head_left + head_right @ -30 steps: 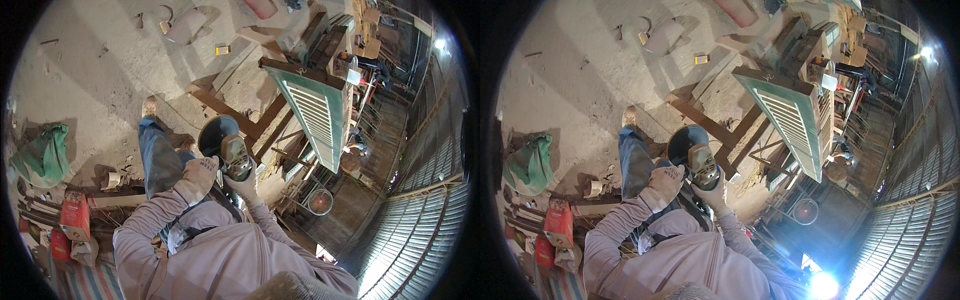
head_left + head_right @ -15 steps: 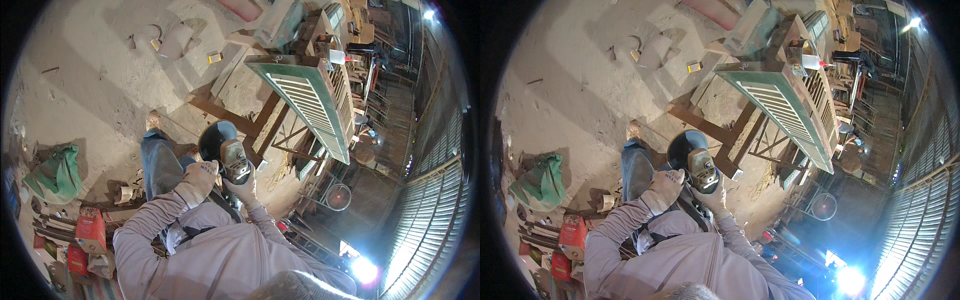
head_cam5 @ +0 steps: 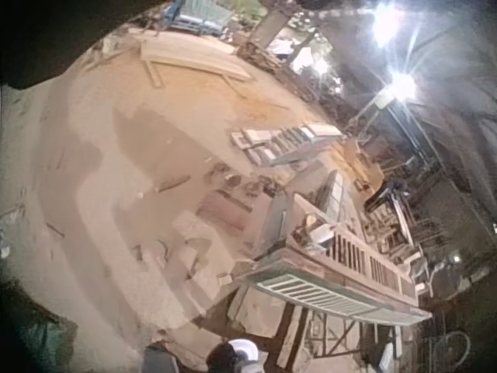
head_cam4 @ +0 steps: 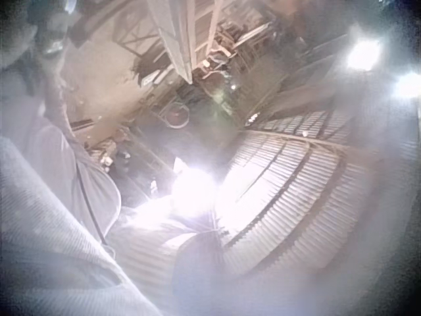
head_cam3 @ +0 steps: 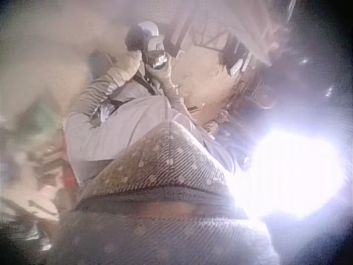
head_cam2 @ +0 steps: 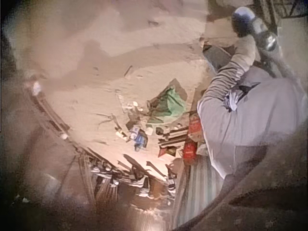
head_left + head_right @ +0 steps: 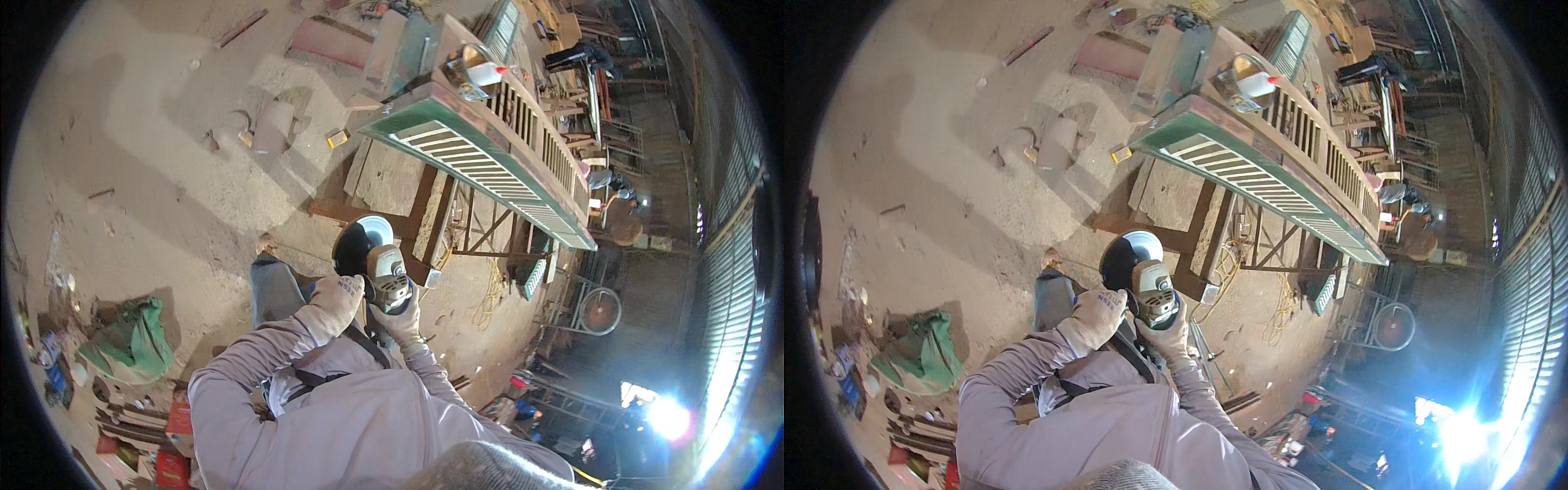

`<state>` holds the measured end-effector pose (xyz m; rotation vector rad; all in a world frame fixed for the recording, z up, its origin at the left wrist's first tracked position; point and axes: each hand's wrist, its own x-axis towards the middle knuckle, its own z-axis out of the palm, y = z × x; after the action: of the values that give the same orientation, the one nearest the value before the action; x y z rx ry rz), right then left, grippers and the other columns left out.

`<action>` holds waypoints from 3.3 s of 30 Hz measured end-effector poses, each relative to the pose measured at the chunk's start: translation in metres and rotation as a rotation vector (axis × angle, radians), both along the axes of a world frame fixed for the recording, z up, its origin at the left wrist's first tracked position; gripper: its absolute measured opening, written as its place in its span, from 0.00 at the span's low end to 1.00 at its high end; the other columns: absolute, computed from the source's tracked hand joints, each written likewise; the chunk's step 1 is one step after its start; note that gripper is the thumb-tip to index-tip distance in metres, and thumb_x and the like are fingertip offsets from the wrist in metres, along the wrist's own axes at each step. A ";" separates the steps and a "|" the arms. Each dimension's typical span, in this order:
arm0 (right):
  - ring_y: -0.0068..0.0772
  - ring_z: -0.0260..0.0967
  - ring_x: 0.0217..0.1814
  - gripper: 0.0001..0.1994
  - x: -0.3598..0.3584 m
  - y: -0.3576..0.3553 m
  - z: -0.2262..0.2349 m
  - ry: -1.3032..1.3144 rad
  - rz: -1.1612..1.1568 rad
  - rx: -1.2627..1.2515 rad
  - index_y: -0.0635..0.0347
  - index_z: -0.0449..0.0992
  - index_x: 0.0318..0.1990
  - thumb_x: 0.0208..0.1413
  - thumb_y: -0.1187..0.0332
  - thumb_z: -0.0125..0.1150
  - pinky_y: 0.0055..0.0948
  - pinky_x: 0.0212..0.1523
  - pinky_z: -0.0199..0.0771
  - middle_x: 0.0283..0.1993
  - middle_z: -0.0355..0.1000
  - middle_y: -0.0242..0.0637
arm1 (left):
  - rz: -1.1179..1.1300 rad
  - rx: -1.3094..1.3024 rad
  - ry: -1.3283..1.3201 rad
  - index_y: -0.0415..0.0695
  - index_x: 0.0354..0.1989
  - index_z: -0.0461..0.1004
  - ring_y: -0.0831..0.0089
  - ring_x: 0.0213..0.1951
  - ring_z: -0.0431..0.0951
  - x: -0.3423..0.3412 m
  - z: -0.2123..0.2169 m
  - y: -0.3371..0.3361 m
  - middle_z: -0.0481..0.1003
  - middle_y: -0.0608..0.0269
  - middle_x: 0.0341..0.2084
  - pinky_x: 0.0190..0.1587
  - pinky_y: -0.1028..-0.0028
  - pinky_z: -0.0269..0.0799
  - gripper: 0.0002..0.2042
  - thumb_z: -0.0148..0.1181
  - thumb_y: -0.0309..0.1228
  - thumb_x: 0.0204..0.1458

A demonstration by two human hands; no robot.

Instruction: The person uses an angle grinder to sand the edges of a green wooden slatted frame, then applies glue from a bottle into the gaps between the slats and spreads it with a finger. The person works on multiple frames in a workshop.

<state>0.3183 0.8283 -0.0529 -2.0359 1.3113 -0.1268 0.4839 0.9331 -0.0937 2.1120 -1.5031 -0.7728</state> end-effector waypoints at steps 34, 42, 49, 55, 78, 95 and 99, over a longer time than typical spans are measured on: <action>0.53 0.78 0.57 0.53 -0.315 -0.037 0.000 -0.299 -0.811 -0.160 0.54 0.60 0.69 0.35 0.45 0.81 0.44 0.58 0.77 0.56 0.77 0.50 | -0.939 -0.112 -0.272 0.35 0.53 0.74 0.51 0.36 0.84 -0.257 0.064 -0.203 0.82 0.46 0.35 0.37 0.55 0.79 0.31 0.70 0.49 0.50; 0.51 0.78 0.58 0.53 -0.431 -0.050 -0.007 -0.320 -0.998 -0.166 0.55 0.58 0.70 0.35 0.52 0.84 0.43 0.58 0.77 0.57 0.77 0.52 | -1.065 -0.149 -0.179 0.42 0.47 0.73 0.54 0.37 0.84 -0.392 0.062 -0.248 0.81 0.51 0.33 0.39 0.56 0.78 0.23 0.68 0.47 0.52; 0.47 0.76 0.61 0.53 -0.478 -0.043 -0.011 -0.452 -1.213 -0.088 0.58 0.57 0.70 0.35 0.60 0.84 0.41 0.60 0.76 0.60 0.75 0.51 | -1.248 0.013 -0.159 0.44 0.46 0.71 0.53 0.34 0.84 -0.467 0.067 -0.273 0.81 0.54 0.30 0.37 0.54 0.77 0.21 0.67 0.46 0.52; 0.40 0.74 0.62 0.50 -0.503 -0.059 -0.017 -0.424 -1.306 -0.122 0.57 0.60 0.70 0.37 0.65 0.84 0.38 0.61 0.74 0.61 0.74 0.48 | -1.374 0.051 -0.105 0.43 0.44 0.71 0.52 0.35 0.84 -0.510 0.053 -0.314 0.81 0.53 0.31 0.37 0.52 0.77 0.19 0.65 0.44 0.52; 0.52 0.74 0.63 0.55 -0.653 -0.390 0.029 -0.109 -1.086 -0.120 0.57 0.61 0.71 0.33 0.50 0.82 0.45 0.64 0.73 0.61 0.75 0.50 | -1.316 0.022 -0.123 0.39 0.43 0.74 0.51 0.38 0.84 -0.624 0.067 -0.630 0.82 0.47 0.34 0.40 0.53 0.78 0.26 0.66 0.52 0.52; 0.52 0.74 0.64 0.56 -0.972 -0.625 -0.021 -0.370 -0.835 0.026 0.57 0.59 0.72 0.33 0.48 0.81 0.42 0.65 0.73 0.62 0.74 0.53 | -0.934 0.202 -0.235 0.44 0.44 0.73 0.49 0.39 0.83 -0.918 0.068 -0.803 0.81 0.47 0.34 0.40 0.52 0.77 0.22 0.65 0.50 0.53; 0.52 0.75 0.63 0.57 -1.043 -0.649 -0.028 -0.424 -1.022 0.093 0.53 0.57 0.73 0.33 0.52 0.83 0.43 0.63 0.74 0.62 0.74 0.53 | -1.021 0.157 -0.150 0.41 0.46 0.75 0.50 0.41 0.82 -1.000 0.073 -0.846 0.81 0.46 0.35 0.44 0.54 0.76 0.22 0.65 0.48 0.54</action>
<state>-0.7246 0.1792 -0.0809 -0.9994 1.8709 -0.8754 -0.5156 0.0873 -0.0205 1.3993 -2.7049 -1.0781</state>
